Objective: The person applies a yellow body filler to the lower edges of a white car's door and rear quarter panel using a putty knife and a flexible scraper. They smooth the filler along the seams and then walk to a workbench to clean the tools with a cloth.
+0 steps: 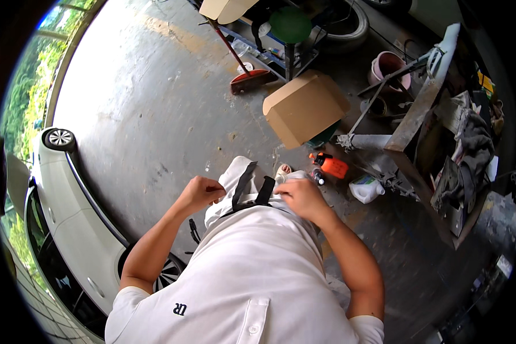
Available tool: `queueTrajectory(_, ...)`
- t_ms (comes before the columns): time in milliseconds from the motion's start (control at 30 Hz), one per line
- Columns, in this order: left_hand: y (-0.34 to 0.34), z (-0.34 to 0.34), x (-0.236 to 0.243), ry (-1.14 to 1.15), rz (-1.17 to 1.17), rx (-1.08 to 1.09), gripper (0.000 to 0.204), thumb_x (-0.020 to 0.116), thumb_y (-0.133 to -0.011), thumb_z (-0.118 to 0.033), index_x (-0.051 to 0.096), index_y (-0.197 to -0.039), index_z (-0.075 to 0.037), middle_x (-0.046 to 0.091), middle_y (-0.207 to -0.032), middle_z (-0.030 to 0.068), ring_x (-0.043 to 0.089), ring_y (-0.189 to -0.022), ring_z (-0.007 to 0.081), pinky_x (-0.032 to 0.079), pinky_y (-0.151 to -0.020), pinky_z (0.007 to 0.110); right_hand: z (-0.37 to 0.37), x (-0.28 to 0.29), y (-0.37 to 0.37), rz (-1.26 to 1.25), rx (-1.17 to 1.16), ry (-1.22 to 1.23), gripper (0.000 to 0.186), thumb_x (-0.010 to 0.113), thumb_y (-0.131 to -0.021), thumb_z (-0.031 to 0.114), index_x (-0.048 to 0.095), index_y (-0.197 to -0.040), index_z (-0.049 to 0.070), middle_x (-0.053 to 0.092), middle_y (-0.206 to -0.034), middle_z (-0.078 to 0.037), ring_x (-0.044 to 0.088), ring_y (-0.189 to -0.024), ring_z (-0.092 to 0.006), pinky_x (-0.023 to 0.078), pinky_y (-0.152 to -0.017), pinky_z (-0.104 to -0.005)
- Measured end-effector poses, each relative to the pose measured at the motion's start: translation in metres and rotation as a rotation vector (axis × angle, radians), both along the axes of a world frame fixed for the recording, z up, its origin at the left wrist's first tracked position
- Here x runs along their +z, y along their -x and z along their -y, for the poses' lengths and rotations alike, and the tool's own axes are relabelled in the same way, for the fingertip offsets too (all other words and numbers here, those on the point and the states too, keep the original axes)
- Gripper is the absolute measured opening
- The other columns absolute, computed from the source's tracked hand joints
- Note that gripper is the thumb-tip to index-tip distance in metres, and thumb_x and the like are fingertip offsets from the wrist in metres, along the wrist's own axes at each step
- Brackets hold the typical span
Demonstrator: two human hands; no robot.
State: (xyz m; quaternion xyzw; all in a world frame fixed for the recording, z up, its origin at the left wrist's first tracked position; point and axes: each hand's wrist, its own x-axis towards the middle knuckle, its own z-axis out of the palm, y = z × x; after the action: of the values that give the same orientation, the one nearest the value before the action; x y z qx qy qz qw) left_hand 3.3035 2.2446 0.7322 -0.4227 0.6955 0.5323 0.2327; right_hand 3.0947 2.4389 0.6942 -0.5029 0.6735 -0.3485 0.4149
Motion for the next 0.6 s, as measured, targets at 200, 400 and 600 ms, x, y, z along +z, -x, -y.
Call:
queueTrajectory(200,0.013,-0.019,-0.004,0.007,-0.124,-0.105,0.015,0.065,-0.077,-0.015,0.069,-0.084,-0.003,0.066,-0.071,0.0087,0.06,-0.062,0.016,0.047,-0.059,0.03,0.027,-0.013,-0.004,0.066,0.391,-0.18,0.019,0.062,-0.072,0.017,0.068,-0.088,0.007,0.066,-0.081,-0.014,0.063,-0.077,-0.0298,0.049,-0.07,-0.0369)
queueTrajectory(400,0.03,-0.03,-0.022,-0.024,-0.215,-0.332,0.019,0.064,-0.079,-0.022,0.07,-0.087,-0.005,0.068,-0.079,0.0113,0.063,-0.07,0.0246,0.048,-0.066,0.033,0.034,0.001,0.01,0.137,0.541,-0.34,0.03,0.064,-0.072,0.024,0.067,-0.093,0.002,0.067,-0.087,-0.015,0.064,-0.081,-0.0286,0.05,-0.075,-0.0348)
queueTrajectory(600,0.047,0.01,-0.035,-0.144,-0.163,-0.558,0.027,0.065,-0.077,-0.028,0.07,-0.088,-0.004,0.068,-0.08,0.0125,0.064,-0.073,0.0261,0.049,-0.067,0.034,0.063,-0.01,0.004,0.16,0.501,-0.409,0.033,0.066,-0.07,0.024,0.064,-0.094,0.001,0.067,-0.089,-0.014,0.064,-0.084,-0.0262,0.05,-0.075,-0.0335)
